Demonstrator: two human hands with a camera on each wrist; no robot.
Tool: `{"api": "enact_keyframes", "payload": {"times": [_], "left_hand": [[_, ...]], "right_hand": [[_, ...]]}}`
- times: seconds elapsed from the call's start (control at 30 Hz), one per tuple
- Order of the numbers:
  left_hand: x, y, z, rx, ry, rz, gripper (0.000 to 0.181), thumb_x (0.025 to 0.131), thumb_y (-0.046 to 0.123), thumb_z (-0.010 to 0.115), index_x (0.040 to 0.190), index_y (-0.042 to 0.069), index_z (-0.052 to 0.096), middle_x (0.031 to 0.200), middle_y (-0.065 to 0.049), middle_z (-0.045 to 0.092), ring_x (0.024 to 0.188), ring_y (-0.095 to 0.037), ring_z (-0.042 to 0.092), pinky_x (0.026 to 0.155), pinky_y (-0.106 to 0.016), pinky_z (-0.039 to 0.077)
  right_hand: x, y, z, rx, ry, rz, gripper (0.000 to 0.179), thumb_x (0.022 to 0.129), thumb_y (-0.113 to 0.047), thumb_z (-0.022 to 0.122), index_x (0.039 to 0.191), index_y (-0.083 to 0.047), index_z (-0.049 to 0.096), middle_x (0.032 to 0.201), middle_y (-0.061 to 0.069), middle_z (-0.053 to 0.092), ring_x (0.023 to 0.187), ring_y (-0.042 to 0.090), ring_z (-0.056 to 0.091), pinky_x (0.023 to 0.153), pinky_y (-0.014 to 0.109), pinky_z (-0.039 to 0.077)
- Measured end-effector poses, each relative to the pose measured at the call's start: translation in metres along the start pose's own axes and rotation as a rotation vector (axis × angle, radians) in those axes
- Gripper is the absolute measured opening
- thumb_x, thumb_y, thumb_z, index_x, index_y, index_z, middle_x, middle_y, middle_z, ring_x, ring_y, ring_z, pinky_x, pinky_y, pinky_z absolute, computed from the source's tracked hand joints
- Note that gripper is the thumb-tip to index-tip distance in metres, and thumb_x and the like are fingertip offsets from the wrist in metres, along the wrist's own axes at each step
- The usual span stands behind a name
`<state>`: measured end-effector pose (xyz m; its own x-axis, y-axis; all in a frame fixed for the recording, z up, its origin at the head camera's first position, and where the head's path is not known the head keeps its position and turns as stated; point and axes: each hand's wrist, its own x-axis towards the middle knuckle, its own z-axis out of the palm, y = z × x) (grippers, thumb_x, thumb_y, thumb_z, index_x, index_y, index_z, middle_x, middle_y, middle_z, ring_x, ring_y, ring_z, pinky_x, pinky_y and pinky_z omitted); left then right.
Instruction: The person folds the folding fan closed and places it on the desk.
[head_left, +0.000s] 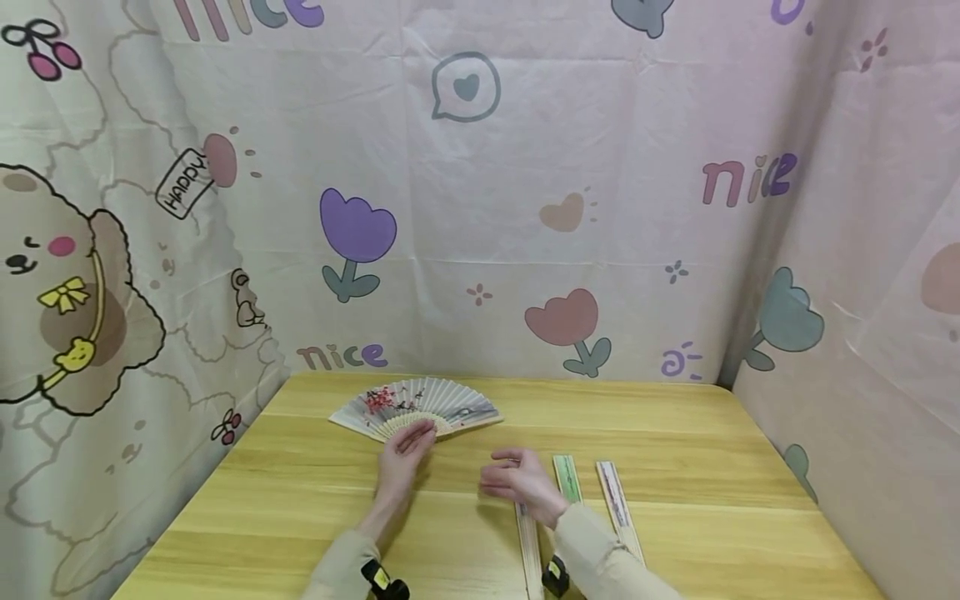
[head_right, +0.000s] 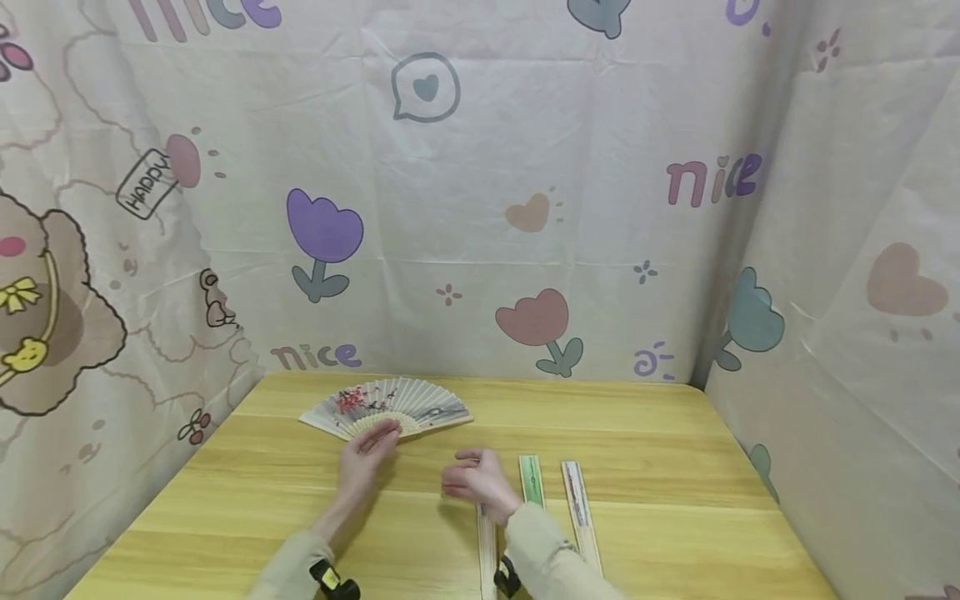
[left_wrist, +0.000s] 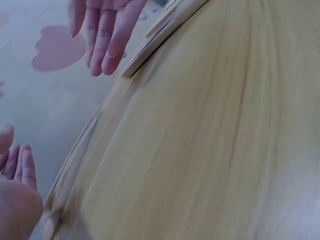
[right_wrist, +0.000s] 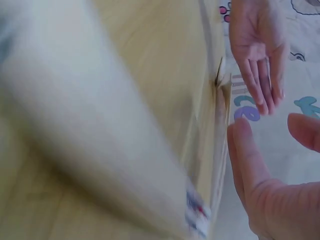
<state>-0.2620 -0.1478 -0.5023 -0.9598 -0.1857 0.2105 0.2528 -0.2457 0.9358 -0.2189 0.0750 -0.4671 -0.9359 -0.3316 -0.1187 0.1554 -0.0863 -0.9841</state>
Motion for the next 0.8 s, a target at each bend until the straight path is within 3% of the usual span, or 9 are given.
{"api": "enact_keyframes", "payload": {"times": [0.1, 0.23, 0.37, 0.53, 0.6, 0.67, 0.73, 0.8], "left_hand": [[0.001, 0.003, -0.013, -0.05, 0.094, -0.034, 0.045, 0.092, -0.004, 0.068, 0.132, -0.018, 0.052, 0.108, 0.001, 0.077, 0.095, 0.0, 0.071, 0.088, -0.011, 0.061], [0.003, 0.006, -0.029, -0.125, 0.206, -0.068, 0.04, 0.094, -0.002, 0.066, 0.132, -0.008, 0.056, 0.101, 0.013, 0.075, 0.097, 0.001, 0.069, 0.088, -0.009, 0.06], [0.007, 0.008, -0.042, -0.234, 0.282, -0.076, 0.033, 0.095, -0.007, 0.061, 0.127, 0.0, 0.059, 0.096, 0.014, 0.073, 0.097, 0.0, 0.07, 0.089, -0.009, 0.059], [0.011, 0.008, -0.05, -0.301, 0.31, -0.087, 0.054, 0.095, -0.011, 0.057, 0.145, -0.011, 0.038, 0.096, 0.012, 0.07, 0.092, 0.003, 0.069, 0.094, -0.01, 0.058], [0.012, 0.007, -0.053, -0.303, 0.312, -0.109, 0.061, 0.097, -0.01, 0.055, 0.15, -0.014, 0.026, 0.109, 0.007, 0.067, 0.094, 0.005, 0.066, 0.096, -0.008, 0.057], [0.012, 0.007, -0.055, -0.282, 0.315, -0.135, 0.062, 0.099, -0.007, 0.053, 0.153, -0.013, 0.021, 0.129, -0.006, 0.062, 0.099, 0.007, 0.063, 0.096, -0.005, 0.054], [0.013, 0.007, -0.056, -0.267, 0.314, -0.158, 0.064, 0.101, -0.004, 0.051, 0.155, -0.012, 0.017, 0.15, -0.02, 0.044, 0.111, 0.004, 0.059, 0.096, -0.002, 0.051], [0.014, 0.006, -0.058, -0.251, 0.305, -0.178, 0.064, 0.103, -0.001, 0.048, 0.156, -0.01, 0.013, 0.161, -0.027, 0.024, 0.129, -0.005, 0.052, 0.099, 0.0, 0.048]], "right_hand": [[0.01, 0.004, 0.006, 0.069, 0.02, 0.02, 0.065, 0.094, -0.002, 0.064, 0.141, 0.023, 0.028, 0.131, 0.041, 0.054, 0.115, 0.041, 0.067, 0.104, 0.044, 0.061], [0.025, 0.01, 0.015, 0.169, 0.076, 0.041, 0.062, 0.094, -0.002, 0.062, 0.14, 0.023, 0.028, 0.131, 0.041, 0.054, 0.113, 0.037, 0.069, 0.104, 0.042, 0.061], [0.04, 0.015, 0.024, 0.247, 0.123, 0.06, 0.056, 0.094, 0.0, 0.061, 0.137, 0.022, 0.033, 0.125, 0.035, 0.061, 0.104, 0.028, 0.072, 0.102, 0.038, 0.062], [0.057, 0.021, 0.036, 0.338, 0.145, 0.051, 0.041, 0.095, 0.003, 0.058, 0.128, 0.024, 0.048, 0.108, 0.021, 0.073, 0.094, 0.019, 0.073, 0.102, 0.037, 0.062], [0.063, 0.023, 0.041, 0.364, 0.157, 0.038, 0.036, 0.095, 0.005, 0.056, 0.125, 0.025, 0.05, 0.108, 0.023, 0.073, 0.092, 0.018, 0.072, 0.103, 0.038, 0.061], [0.068, 0.025, 0.047, 0.391, 0.176, 0.039, 0.036, 0.096, 0.006, 0.053, 0.125, 0.026, 0.05, 0.115, 0.029, 0.07, 0.093, 0.019, 0.071, 0.105, 0.04, 0.06], [0.074, 0.026, 0.052, 0.422, 0.195, 0.045, 0.036, 0.096, 0.007, 0.052, 0.127, 0.026, 0.049, 0.123, 0.035, 0.064, 0.098, 0.023, 0.071, 0.11, 0.042, 0.057], [0.08, 0.027, 0.057, 0.453, 0.218, 0.056, 0.036, 0.097, 0.007, 0.052, 0.128, 0.025, 0.048, 0.129, 0.037, 0.059, 0.106, 0.028, 0.069, 0.114, 0.044, 0.053]]}}
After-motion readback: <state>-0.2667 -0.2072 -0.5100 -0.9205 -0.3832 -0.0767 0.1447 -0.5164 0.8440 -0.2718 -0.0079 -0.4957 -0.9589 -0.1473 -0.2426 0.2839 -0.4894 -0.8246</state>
